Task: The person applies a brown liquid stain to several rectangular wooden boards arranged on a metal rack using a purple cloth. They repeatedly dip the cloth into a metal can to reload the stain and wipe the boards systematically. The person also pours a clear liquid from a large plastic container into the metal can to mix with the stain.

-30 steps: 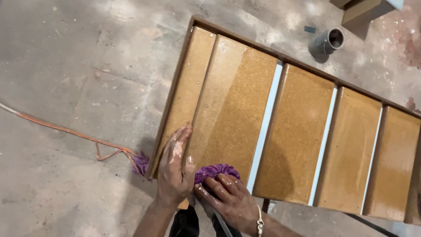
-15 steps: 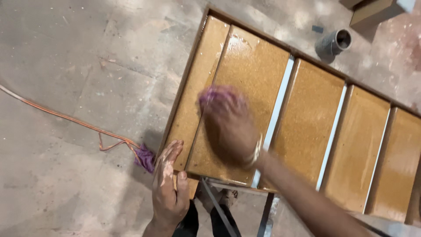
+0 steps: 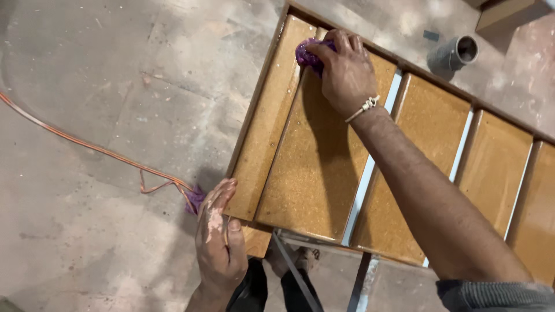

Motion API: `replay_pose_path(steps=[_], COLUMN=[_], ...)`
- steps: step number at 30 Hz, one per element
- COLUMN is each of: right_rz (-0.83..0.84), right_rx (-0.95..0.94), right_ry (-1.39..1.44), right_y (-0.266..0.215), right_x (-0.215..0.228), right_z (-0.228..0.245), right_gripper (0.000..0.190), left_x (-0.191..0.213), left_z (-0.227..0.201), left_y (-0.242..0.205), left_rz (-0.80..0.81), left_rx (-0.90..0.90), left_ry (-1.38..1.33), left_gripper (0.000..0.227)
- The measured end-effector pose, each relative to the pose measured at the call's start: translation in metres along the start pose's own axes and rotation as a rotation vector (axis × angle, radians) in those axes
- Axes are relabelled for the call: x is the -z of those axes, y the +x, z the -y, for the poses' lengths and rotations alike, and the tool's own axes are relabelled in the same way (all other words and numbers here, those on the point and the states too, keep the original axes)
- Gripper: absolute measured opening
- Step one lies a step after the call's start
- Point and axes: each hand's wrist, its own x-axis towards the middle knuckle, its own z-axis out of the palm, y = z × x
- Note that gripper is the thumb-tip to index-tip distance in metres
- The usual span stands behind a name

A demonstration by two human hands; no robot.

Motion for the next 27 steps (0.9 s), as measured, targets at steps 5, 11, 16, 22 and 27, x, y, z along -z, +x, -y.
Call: replay_pose_path(steps=[5, 11, 16, 22, 27], right_rz=[0.253, 0.588, 0.16, -0.088, 0.367], right_rx=[0.121, 0.487, 0.276, 0.088, 0.465], right_ry=[-0.029, 0.148, -0.022, -0.056, 0.068], right_y=[-0.099, -0.185, -0.053, -0.011, -0.169], right_x=[-0.012, 0.006, -0.014, -0.013, 0.007], right_z=[0.072, 0.138, 0.061, 0.059, 0.136], right_gripper=[0.086, 0.089, 0.081, 0.064, 0.08], left_x=[0.0, 0.002, 0.004, 0.0, -0.006], left_z=[0.0, 0.001, 0.006, 0.001, 0.0], left_y=[-0.008, 0.003, 0.006, -0.008, -0.01], left_rz=[-0.085, -0.097, -0.087, -0.102, -0.113], left_rx=[0.051, 0.019, -0.004, 0.032, 0.009], left_ry=[-0.063, -0.033, -0.063, -0.064, -0.009], left_gripper=[0.042, 0.042, 0.043, 0.042, 0.043])
